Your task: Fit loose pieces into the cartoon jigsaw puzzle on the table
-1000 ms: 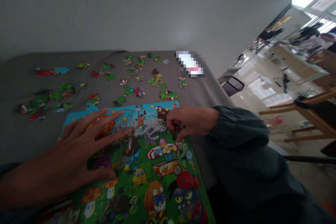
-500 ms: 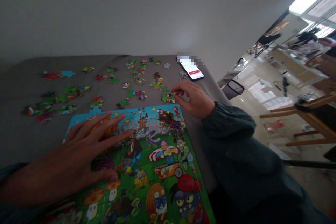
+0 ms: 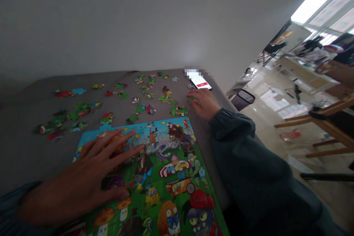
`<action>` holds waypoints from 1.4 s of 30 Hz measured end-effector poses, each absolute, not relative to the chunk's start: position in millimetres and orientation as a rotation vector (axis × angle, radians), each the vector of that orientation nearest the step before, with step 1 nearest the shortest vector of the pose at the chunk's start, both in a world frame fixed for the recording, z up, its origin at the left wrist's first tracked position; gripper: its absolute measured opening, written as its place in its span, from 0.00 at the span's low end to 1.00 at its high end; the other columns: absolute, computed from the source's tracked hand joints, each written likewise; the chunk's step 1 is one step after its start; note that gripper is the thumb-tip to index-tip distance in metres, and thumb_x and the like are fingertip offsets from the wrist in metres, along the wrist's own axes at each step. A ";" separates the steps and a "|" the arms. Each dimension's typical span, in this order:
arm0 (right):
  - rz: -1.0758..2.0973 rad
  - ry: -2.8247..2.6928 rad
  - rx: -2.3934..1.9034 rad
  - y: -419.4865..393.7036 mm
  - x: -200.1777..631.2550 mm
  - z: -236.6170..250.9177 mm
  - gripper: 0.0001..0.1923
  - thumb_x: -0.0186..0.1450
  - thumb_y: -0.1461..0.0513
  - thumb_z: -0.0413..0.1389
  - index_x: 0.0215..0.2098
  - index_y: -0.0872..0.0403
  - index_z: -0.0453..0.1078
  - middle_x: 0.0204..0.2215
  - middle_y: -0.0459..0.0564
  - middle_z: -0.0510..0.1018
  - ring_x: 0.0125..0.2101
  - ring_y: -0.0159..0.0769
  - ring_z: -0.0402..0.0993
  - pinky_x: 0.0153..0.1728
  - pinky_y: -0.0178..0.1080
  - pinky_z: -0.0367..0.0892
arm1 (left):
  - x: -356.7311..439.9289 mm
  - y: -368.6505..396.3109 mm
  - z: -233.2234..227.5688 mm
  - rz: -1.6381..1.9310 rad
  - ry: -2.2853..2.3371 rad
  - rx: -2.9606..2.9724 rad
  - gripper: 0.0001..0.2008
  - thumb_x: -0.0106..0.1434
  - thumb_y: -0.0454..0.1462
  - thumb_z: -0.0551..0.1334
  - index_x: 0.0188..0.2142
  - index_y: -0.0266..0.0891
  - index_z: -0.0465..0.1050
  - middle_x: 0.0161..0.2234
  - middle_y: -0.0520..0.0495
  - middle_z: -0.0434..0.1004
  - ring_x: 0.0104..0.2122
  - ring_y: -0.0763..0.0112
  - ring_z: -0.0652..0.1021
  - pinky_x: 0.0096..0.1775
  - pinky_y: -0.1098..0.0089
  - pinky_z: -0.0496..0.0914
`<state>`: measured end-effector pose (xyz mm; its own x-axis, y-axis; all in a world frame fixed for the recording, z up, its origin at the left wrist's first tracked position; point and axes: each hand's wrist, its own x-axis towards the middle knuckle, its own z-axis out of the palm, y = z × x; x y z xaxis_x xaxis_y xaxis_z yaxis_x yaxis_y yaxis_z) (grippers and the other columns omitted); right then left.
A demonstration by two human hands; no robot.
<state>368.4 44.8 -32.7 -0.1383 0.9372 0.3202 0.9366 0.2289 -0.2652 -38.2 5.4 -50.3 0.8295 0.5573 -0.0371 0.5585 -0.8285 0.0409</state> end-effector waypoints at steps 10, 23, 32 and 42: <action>0.221 -2.334 -1.696 41.0 363.1 -32.6 0.17 0.64 0.54 0.63 0.50 0.49 0.78 0.55 0.52 0.75 0.57 0.52 0.61 0.58 0.55 0.56 | -37.8 6.6 -47.3 -0.095 0.905 2.886 0.45 0.59 0.65 0.58 0.70 0.66 0.41 0.72 0.49 0.47 0.68 0.37 0.55 0.57 0.33 0.63; 0.268 -2.204 -1.652 45.9 359.9 -33.7 0.07 0.64 0.63 0.62 0.40 0.56 0.76 0.37 0.54 0.78 0.42 0.43 0.70 0.47 0.47 0.65 | -30.9 7.8 -37.2 -0.014 0.888 2.819 0.43 0.58 0.62 0.63 0.69 0.67 0.47 0.71 0.49 0.50 0.66 0.35 0.59 0.59 0.35 0.62; 0.138 -2.197 -1.654 50.0 357.9 -39.6 0.06 0.66 0.62 0.60 0.40 0.55 0.76 0.37 0.54 0.78 0.41 0.43 0.71 0.48 0.49 0.65 | -23.8 5.1 -27.0 -0.124 0.918 2.748 0.40 0.59 0.64 0.59 0.68 0.63 0.54 0.71 0.44 0.50 0.67 0.30 0.55 0.56 0.29 0.62; 0.065 -2.157 -1.728 49.2 359.3 -50.3 0.14 0.68 0.58 0.56 0.49 0.55 0.77 0.44 0.59 0.75 0.48 0.50 0.69 0.53 0.53 0.64 | -26.2 4.3 -24.7 -0.158 0.931 2.705 0.44 0.58 0.65 0.60 0.69 0.66 0.46 0.72 0.45 0.46 0.68 0.30 0.53 0.57 0.29 0.61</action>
<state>359.3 49.2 -50.3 -0.1759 0.9497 0.2590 0.9326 0.2450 -0.2651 -26.2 4.3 -24.7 0.7869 0.5869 -0.1908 0.6169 -0.7550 0.2223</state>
